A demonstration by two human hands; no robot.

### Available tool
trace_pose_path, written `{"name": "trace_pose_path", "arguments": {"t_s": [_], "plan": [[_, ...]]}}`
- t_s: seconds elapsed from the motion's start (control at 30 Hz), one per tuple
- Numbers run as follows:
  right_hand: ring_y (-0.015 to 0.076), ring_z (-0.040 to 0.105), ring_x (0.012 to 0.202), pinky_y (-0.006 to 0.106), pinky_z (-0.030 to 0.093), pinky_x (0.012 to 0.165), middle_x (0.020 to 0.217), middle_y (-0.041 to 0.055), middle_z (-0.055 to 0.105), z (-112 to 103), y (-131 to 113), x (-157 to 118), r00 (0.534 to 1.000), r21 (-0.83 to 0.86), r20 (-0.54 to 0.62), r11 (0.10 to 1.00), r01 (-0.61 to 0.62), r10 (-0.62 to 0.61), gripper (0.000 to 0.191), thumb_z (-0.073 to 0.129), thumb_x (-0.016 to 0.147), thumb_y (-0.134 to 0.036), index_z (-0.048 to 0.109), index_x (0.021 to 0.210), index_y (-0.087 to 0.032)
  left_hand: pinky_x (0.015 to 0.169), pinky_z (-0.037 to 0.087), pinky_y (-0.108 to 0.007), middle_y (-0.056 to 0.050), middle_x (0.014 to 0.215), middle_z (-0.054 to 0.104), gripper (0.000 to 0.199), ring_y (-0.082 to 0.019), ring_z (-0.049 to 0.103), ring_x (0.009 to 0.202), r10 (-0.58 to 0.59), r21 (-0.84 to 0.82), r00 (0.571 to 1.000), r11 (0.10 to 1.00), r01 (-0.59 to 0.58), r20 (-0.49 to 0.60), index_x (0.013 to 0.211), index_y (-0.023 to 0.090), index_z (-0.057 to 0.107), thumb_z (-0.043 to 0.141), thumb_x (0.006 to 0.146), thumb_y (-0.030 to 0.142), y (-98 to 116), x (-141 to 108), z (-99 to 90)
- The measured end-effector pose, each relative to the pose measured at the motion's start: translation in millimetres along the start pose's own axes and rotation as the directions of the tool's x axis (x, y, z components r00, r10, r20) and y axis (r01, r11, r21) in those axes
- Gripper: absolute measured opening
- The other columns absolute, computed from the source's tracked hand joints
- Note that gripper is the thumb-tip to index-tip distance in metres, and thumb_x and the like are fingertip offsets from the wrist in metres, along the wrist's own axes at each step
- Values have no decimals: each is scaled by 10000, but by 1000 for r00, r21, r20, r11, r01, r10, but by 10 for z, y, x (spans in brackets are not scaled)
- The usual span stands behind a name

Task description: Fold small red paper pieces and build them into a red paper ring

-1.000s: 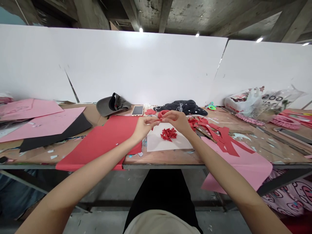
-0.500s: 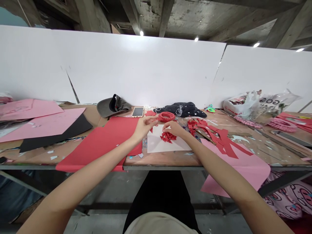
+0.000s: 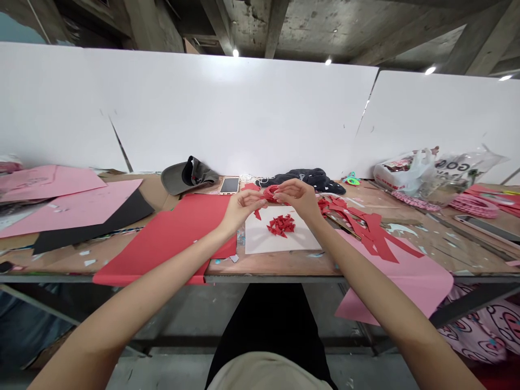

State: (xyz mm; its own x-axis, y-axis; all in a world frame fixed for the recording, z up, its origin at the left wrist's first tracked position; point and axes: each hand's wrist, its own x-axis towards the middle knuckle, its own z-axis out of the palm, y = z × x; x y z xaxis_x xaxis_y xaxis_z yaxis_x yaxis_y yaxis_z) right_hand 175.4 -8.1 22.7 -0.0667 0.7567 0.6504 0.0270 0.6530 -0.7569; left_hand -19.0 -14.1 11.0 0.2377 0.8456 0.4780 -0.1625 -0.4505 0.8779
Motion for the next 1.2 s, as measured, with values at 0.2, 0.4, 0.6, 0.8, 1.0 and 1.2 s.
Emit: {"name": "trace_pose_path", "arguments": {"t_s": [0.2, 0.4, 0.6, 0.8, 1.0, 1.2], "plan": [[187, 695, 876, 358, 599, 825, 861, 32, 723, 66, -105, -62, 977, -21, 43, 977, 211, -210, 121, 748, 759, -304, 697, 816, -210, 651, 572, -317, -86, 868, 739, 365, -229, 705, 821, 84, 21, 996, 996, -85, 31, 968, 152, 703, 785, 700, 387, 90, -48, 49], [181, 697, 866, 359, 589, 827, 863, 21, 727, 68, -137, -96, 969, -87, 53, 965, 246, -242, 78, 722, 789, -269, 720, 853, -225, 714, 561, -341, -91, 891, 744, 303, -250, 706, 875, 91, 44, 996, 995, -92, 11, 911, 165, 728, 770, 718, 394, 88, -72, 65], [183, 695, 852, 348, 574, 795, 861, 20, 741, 57, -131, -107, 954, -184, 82, 936, 299, -288, 76, 701, 817, -263, 757, 868, -253, 666, 568, -306, -94, 913, 744, 271, -232, 706, 856, 144, 69, 990, 987, -144, -6, 879, 157, 733, 770, 723, 374, 64, -65, 61], [191, 695, 867, 351, 586, 797, 879, 33, 730, 74, -172, -98, 976, -20, 61, 977, 213, -211, 105, 754, 762, -285, 761, 856, -238, 499, 559, -252, -95, 930, 722, 411, -241, 715, 825, 134, 60, 991, 989, -133, -19, 1108, 168, 696, 722, 777, 412, 120, -90, 67], [164, 695, 753, 346, 596, 775, 810, 19, 704, 81, -167, -86, 989, 91, 57, 988, 128, -134, 126, 801, 708, -276, 749, 808, -220, 567, 595, -299, -80, 1017, 661, 221, -201, 709, 743, 160, -6, 985, 987, -160, 69, 899, 186, 757, 739, 772, 366, 137, -92, 57], [173, 690, 781, 358, 605, 768, 813, 19, 707, 104, -95, -91, 992, 77, 86, 993, 90, -96, 209, 824, 671, -330, 739, 824, -215, 616, 608, -320, -63, 912, 674, 223, -183, 692, 717, 162, -16, 986, 987, -161, 45, 853, 183, 768, 783, 722, 363, 102, -80, 66]]}}
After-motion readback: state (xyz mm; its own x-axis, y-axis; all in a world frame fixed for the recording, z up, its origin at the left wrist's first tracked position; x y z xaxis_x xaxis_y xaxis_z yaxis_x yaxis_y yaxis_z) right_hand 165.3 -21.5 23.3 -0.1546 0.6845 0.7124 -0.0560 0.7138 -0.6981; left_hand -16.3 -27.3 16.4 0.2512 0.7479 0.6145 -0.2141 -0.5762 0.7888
